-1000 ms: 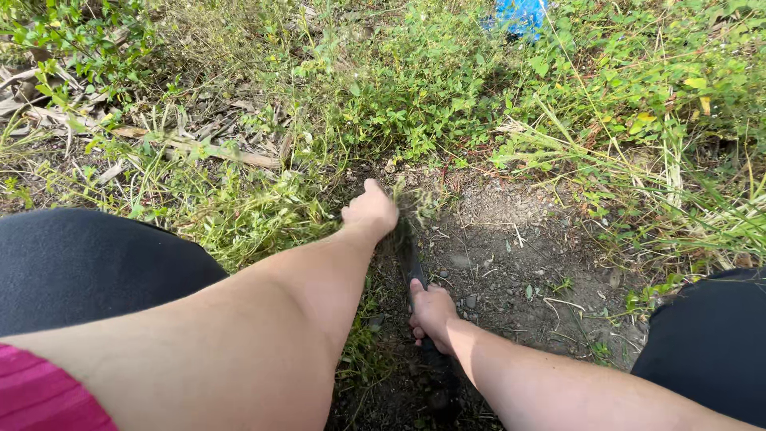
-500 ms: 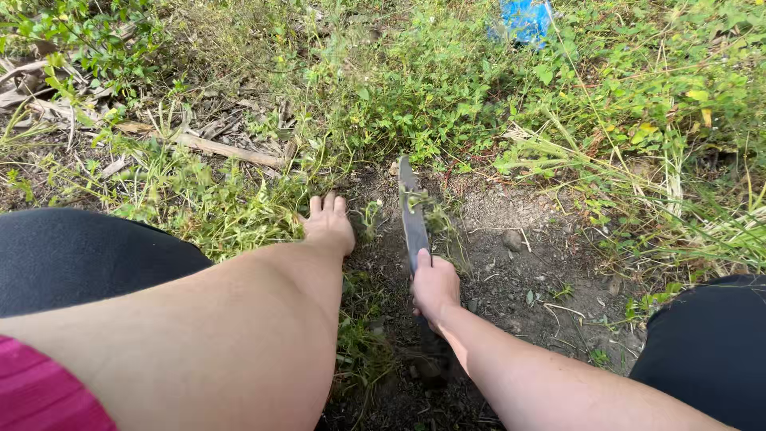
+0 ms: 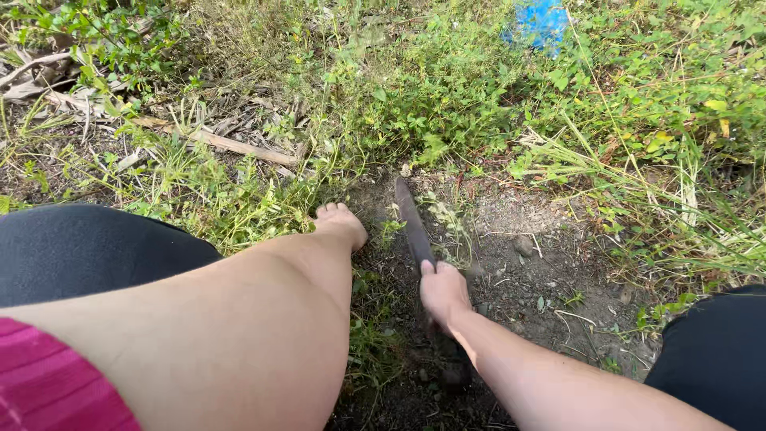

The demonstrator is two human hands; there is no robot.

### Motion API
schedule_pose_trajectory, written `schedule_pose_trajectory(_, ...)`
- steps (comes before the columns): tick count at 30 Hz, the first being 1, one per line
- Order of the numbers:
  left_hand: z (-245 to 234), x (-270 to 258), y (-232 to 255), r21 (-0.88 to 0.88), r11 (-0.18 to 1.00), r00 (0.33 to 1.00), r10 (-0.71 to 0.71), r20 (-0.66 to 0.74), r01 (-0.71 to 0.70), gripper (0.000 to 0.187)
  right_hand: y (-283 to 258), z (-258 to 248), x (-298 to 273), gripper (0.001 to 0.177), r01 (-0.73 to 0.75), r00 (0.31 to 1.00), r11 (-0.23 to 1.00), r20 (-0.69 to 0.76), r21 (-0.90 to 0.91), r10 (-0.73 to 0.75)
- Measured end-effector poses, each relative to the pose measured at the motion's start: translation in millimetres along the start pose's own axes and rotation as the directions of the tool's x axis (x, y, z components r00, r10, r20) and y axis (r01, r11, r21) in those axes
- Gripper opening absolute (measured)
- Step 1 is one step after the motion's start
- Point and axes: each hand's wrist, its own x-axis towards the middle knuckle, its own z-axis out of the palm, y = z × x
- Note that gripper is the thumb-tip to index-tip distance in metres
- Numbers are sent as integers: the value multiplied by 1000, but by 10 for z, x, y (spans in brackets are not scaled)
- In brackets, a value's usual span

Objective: The person uses a machete to cut and clear weeds from a dirt patch by hand.

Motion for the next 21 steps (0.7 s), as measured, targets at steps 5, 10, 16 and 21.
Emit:
schedule_pose_trajectory(5, -93, -274, -2, -274, 960, 998, -49, 50, 61, 69, -334, -215, 248, 41, -62, 912, 836, -309, 545, 269)
schedule_pose_trajectory(10, -112, -258, -57, -356, 933, 997, -23, 73, 48, 64, -238, -8, -159, 31, -203, 975, 921, 159, 332, 158)
schedule_pose_trajectory(16, -98, -228, -57, -369, 927, 996, -40, 76, 66, 63, -311, -140, -39, 39, -196, 975, 856, 3, 479, 221)
schedule_pose_trajectory(21, -120, -292, -39, -400, 913, 996, -58, 68, 80, 64, -414, -207, 265, 39, -24, 893, 680, -289, 733, 344)
